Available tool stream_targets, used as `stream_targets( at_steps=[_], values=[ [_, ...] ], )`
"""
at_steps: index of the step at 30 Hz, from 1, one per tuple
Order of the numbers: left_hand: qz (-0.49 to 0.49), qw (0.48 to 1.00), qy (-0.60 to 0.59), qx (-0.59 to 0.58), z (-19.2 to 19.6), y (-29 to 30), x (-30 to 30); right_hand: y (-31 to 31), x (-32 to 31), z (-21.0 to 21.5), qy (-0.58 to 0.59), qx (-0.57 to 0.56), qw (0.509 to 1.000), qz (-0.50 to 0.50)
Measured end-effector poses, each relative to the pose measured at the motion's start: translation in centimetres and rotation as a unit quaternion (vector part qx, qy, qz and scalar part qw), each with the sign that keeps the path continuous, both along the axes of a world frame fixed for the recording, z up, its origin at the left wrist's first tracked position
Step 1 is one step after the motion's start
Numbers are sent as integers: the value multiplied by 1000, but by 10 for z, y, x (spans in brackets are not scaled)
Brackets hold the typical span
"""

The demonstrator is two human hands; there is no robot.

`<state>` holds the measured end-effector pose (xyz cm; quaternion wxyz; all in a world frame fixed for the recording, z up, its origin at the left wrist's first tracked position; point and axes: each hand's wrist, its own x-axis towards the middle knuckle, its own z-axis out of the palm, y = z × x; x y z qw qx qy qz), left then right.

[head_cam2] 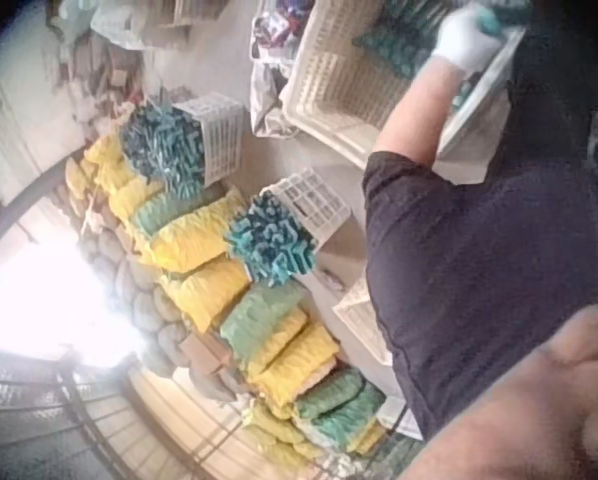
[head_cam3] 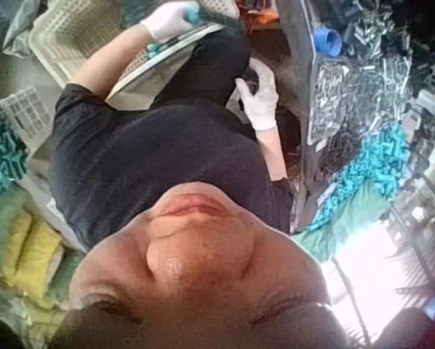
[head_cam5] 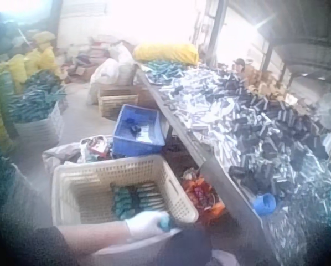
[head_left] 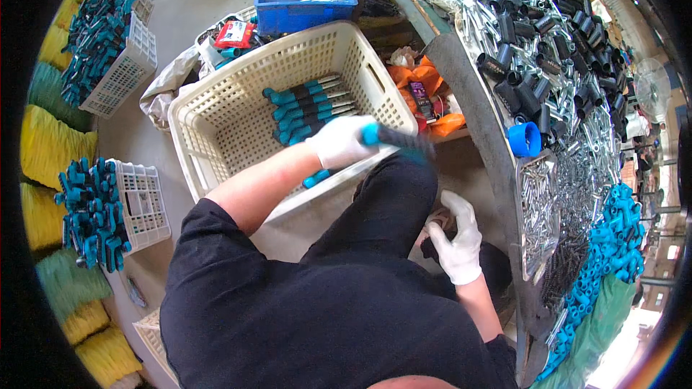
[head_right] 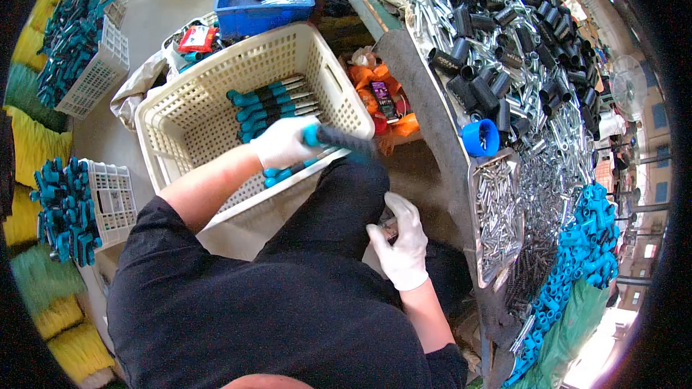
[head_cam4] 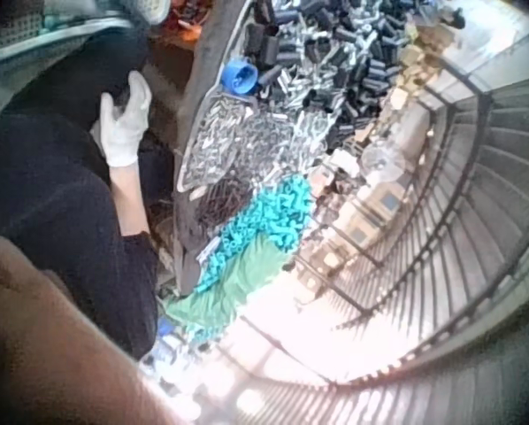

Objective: The person assembles tools by inserting metal pins and springs into cylindrical components, attaching plastic sleeves, and fitting handle grips together by hand.

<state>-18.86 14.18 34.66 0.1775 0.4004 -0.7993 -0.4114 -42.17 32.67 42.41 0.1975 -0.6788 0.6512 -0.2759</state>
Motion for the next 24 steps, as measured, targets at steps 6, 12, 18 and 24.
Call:
stream_targets(
  at_steps=[6, 12, 18, 24],
  values=[
    [358, 908, 199, 89, -103, -86, 47, 9, -9, -21, 10, 72, 997, 17],
    [528, 775, 155, 311, -254, -61, 136, -2, 4, -26, 0, 153, 988, 27],
    [445, 799, 236, 328, -280, 19, 108, -10, 18, -23, 8, 204, 975, 84],
    [320, 857, 177, 363, -204, 26, 48, -4, -10, -1, 59, 89, 990, 96]
  ],
)
